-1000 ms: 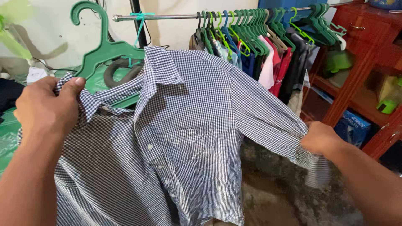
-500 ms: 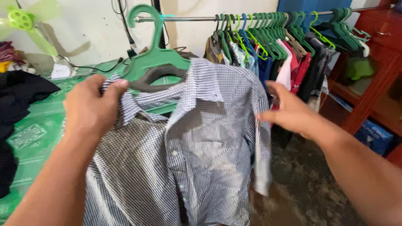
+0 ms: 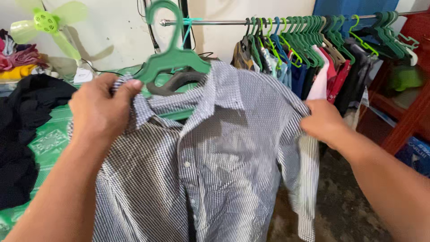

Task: The person places a checkered shirt on a hanger, buttons the collar, and hangs it on a clothing rack. Then the person picks up a black shirt, places it on a hanger, and hangs it on the rack.

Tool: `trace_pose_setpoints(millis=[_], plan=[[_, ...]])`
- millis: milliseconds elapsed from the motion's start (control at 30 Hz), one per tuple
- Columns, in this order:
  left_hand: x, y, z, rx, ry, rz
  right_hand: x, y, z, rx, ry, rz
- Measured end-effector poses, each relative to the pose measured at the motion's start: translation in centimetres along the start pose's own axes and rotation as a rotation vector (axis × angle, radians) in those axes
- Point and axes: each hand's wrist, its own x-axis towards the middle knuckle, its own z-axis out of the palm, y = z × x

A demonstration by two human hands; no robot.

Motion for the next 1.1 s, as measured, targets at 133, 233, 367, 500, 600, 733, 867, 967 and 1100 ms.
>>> trace_pose_setpoints(millis=[133,233,367,500,600,733,867,967,1100], plan=[[0.6,-1.0,-1.0,0.01,0.017,-0.062,-0.2,2.2,1.7,-0.041,0.017,0.136],[0.6,-1.5,-0.6,0.017,0.022,-0.025,0.4,3.6,3.1,-0.033,0.038,0.125],[1.0,-2.8,-0.3,0.017,0.092,0.033,0.6,3.7,3.5,0.254,-0.05,-0.062],[1.5,-4.2,-1.2,0.123,0.091,0.007,-1.3,1.6,2.3,0.426,-0.127,-0.012],[1.6,-4.7,-1.6,0.061,0.112,-0.063,-2.0,1.0,1.5,0.312,-0.173,0.05],[1.6,-4.8,-1.6,0.071,0.128,-0.032,-1.6,2.8,1.9,-0.083,-0.19,0.257],[0.9,-3.9,-0.7,0.006,0.087,-0.014,-1.6,2.3,2.3,0.239,-0.304,0.173],[0.0,-2.6,0.0,-0.024,0.007,-0.025,-1.3,-1.6,1.4,0.603,-0.231,-0.165],[-1.1,-0.6,0.5,0.003,-0.04,0.043,-1.3,-8.6,-2.3,0.367,-0.06,-0.565]])
